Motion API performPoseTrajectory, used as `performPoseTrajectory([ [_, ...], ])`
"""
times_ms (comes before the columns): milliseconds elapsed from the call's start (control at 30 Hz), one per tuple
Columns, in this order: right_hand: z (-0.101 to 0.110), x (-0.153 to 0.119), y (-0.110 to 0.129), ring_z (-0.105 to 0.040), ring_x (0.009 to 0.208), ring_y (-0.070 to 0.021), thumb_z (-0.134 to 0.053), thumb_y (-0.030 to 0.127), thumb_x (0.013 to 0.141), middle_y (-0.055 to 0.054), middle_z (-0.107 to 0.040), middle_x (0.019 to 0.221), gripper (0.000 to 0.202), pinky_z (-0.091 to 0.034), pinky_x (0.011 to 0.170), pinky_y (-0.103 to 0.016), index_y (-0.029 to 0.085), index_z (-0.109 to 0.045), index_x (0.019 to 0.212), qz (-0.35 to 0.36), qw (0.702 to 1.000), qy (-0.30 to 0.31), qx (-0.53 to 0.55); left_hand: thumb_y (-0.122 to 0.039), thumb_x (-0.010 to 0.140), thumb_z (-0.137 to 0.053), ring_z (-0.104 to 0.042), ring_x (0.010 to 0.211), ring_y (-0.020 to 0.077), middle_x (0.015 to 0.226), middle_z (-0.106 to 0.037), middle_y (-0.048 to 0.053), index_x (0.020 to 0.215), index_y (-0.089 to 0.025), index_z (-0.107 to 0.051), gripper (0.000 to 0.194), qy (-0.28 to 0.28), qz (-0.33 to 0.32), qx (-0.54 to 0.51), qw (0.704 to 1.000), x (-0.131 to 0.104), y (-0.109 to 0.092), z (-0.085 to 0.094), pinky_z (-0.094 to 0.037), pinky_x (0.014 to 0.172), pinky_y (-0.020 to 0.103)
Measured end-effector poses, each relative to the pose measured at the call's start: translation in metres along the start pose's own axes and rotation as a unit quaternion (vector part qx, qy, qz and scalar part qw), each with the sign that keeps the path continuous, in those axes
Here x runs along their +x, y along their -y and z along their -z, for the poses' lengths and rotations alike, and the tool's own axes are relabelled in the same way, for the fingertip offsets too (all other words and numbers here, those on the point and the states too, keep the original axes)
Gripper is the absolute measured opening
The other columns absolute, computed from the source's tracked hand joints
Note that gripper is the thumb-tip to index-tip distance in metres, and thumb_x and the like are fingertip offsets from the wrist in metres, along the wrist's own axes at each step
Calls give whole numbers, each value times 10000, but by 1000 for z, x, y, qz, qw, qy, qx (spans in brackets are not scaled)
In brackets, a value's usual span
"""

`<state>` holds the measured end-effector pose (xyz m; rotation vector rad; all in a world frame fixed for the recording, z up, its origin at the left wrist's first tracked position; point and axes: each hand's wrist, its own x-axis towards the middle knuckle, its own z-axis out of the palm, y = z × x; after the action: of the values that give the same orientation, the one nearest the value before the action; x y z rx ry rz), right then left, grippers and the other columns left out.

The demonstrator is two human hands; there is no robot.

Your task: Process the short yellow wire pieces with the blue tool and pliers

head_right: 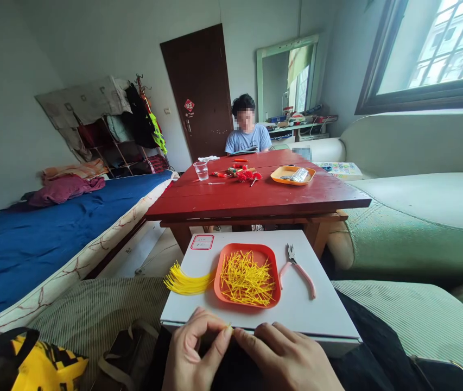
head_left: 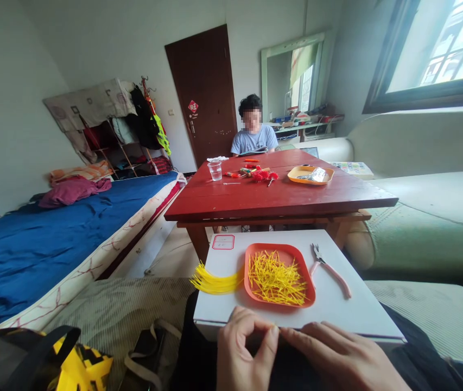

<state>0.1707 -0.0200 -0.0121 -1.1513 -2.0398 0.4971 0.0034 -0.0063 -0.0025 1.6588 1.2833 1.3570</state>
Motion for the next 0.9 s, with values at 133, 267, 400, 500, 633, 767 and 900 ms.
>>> performPoseTrajectory([
  [133, -20, 5, 6, -609, 637, -196, -594, 360, 802, -45, -674, 714, 212, -502, 625, -299, 240, -705, 937, -171, 937, -62, 297, -59, 780, -525, -501, 631, 173, 605, -598, 23, 687, -191, -615, 185, -82, -230, 206, 948, 1, -4, -6, -421, 619, 273],
  [267, -29, 11, 16, -362, 404, -45, -766, 483, 617, 56, -542, 556, 381, -305, 396, -145, 225, -698, 889, -360, 733, -40, 575, -66, 779, -539, -501, 645, 179, 624, -597, 25, 716, -194, -605, 157, -94, -230, 203, 947, 4, -1, -8, -422, 623, 287],
  [400, -23, 13, 18, -385, 462, -70, -779, 470, 604, 43, -569, 578, 339, -329, 431, -164, 235, -718, 841, -327, 763, -68, 554, -200, 791, -562, -506, 602, 161, 590, -558, -1, 601, -192, -561, 190, -47, -80, 53, 994, 6, 3, -5, -402, 581, 261],
  [500, -16, 12, 14, -487, 538, -123, -725, 463, 676, 19, -609, 585, 282, -416, 533, -228, 221, -725, 820, -248, 843, -87, 469, -280, 754, -592, -479, 554, 140, 555, -513, -22, 559, -179, -565, 222, -3, 45, -65, 997, 8, 4, -4, -380, 553, 239],
  [633, -11, 12, 4, -540, 560, -164, -676, 405, 727, 6, -628, 583, 229, -447, 545, -269, 197, -710, 815, -216, 888, -57, 403, -268, 712, -607, -435, 538, 125, 530, -467, -36, 531, -171, -558, 211, 15, 73, -109, 991, 8, 2, -3, -350, 546, 227],
  [767, -6, 14, -2, -574, 581, -172, -649, 345, 735, -8, -667, 636, 189, -467, 563, -279, 185, -696, 824, -210, 907, -19, 366, -242, 710, -604, -431, 546, 122, 548, -470, -36, 549, -172, -563, 180, 27, 52, -89, 994, 7, 2, -2, -340, 558, 227],
  [900, 1, 16, -2, -554, 579, -161, -588, 284, 769, -1, -656, 639, 147, -441, 549, -267, 180, -685, 808, -180, 933, 54, 306, -222, 706, -601, -444, 560, 128, 556, -490, -27, 546, -173, -568, 170, 60, 39, -69, 995, 7, 4, 1, -347, 576, 233],
])
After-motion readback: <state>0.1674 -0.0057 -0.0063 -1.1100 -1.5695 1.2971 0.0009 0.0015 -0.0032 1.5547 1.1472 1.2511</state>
